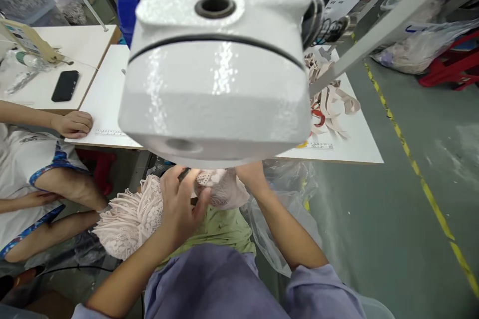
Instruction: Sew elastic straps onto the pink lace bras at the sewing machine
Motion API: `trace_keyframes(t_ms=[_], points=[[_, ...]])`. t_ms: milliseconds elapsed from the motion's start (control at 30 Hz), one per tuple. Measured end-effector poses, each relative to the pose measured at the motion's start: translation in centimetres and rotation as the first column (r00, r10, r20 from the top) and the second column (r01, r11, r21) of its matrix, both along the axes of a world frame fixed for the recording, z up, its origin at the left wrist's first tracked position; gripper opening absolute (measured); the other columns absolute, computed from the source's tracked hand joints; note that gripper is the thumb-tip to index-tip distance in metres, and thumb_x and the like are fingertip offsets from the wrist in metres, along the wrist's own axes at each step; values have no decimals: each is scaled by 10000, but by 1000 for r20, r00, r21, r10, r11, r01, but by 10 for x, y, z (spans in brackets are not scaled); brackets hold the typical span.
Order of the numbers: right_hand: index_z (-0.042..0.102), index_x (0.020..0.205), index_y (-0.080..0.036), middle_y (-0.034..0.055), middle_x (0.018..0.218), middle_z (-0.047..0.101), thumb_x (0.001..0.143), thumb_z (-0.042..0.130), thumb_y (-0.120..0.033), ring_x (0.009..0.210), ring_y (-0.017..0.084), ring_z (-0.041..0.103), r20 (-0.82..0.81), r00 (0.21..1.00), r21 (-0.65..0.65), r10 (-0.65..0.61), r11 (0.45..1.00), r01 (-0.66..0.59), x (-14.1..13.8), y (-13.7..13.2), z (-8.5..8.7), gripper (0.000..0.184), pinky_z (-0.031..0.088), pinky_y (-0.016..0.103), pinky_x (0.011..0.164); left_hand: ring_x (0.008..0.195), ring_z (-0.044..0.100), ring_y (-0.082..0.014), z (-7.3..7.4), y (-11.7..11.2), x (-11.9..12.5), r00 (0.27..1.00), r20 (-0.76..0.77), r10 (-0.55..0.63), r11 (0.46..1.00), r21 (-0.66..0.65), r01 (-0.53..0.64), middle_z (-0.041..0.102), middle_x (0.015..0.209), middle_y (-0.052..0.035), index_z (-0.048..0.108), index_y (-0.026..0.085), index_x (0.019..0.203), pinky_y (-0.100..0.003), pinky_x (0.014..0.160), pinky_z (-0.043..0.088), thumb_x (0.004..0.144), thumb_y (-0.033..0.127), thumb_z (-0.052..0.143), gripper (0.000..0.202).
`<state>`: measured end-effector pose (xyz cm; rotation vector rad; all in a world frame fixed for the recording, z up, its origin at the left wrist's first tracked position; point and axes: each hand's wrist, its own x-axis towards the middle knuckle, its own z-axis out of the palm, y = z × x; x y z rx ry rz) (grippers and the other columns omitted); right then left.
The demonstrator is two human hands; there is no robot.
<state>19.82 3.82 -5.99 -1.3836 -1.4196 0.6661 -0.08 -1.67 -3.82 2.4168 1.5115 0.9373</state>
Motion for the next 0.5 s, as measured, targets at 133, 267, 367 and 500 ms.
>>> trace_keyframes(t_ms=[133,267,367,500], points=[[620,1064,-208,98,1104,646,928,570,-423,874,204,621,-184,979,-16,-87,996,85,0,-20,-15,259,530,348,788,1212,527,-270,-8,12,-9,936,337,101,936,-351,25,557,1276,-159,493,172,1332,-416,1016,439,984,420,466,428],[624,1070,-222,86,1086,636,914,604,-453,873,196,615,-295,954,-28,-52,999,46,-3,-38,-31,280,522,350,800,1197,562,-238,-8,21,-10,866,466,179,785,-598,160,612,1263,-118,543,191,1274,-380,1035,444,1017,463,349,422],[623,1081,-226,81,1067,623,910,614,-461,873,194,599,-298,954,-31,-19,999,11,-4,-46,-34,291,514,356,812,1189,564,-248,-6,23,-9,851,499,165,764,-610,209,625,1259,-111,571,183,1230,-383,1039,440,1005,485,359,433],[624,1067,-226,72,1052,609,907,629,-441,883,191,593,-281,960,-5,12,1000,-13,-4,-50,-30,268,500,351,827,1086,606,-238,-5,21,-11,842,507,187,783,-594,184,659,1182,-104,600,171,1163,-352,958,476,995,467,395,398]])
